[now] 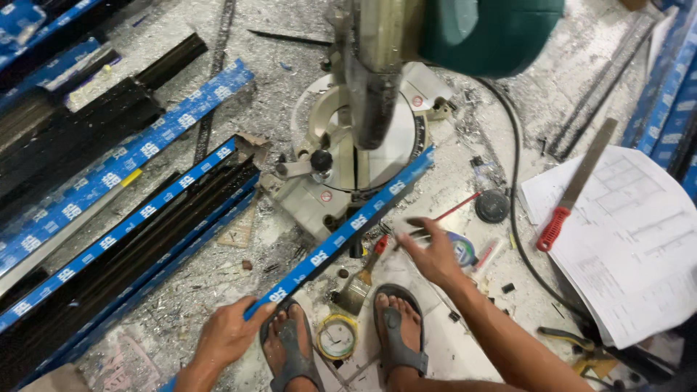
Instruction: The person labels several metal frames by hand using a white marker while they are stacked on the floor.
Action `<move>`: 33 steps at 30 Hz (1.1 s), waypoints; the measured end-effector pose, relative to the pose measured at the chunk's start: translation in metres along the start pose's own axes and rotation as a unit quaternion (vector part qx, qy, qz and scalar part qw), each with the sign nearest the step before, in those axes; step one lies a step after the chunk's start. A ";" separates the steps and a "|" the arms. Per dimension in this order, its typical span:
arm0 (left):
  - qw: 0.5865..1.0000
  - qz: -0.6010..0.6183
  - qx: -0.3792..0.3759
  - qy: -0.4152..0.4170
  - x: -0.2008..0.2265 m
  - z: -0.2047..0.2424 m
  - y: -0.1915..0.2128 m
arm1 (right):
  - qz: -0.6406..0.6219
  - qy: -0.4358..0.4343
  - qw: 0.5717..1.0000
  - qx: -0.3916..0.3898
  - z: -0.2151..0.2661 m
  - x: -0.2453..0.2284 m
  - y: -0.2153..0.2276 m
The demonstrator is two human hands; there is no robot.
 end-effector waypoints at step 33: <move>0.972 -0.093 0.201 -0.079 0.146 -0.020 0.061 | -0.044 0.032 0.923 0.380 -0.015 0.091 0.119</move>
Point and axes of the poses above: each hand's wrist, its own z-axis away from the middle knuckle, its own y-axis out of the back of the hand, x = y × z, the point moved 6 cm from there along -z, towards the middle knuckle, and after that the axes turned 15 degrees about -z, right-handed, at the moved point
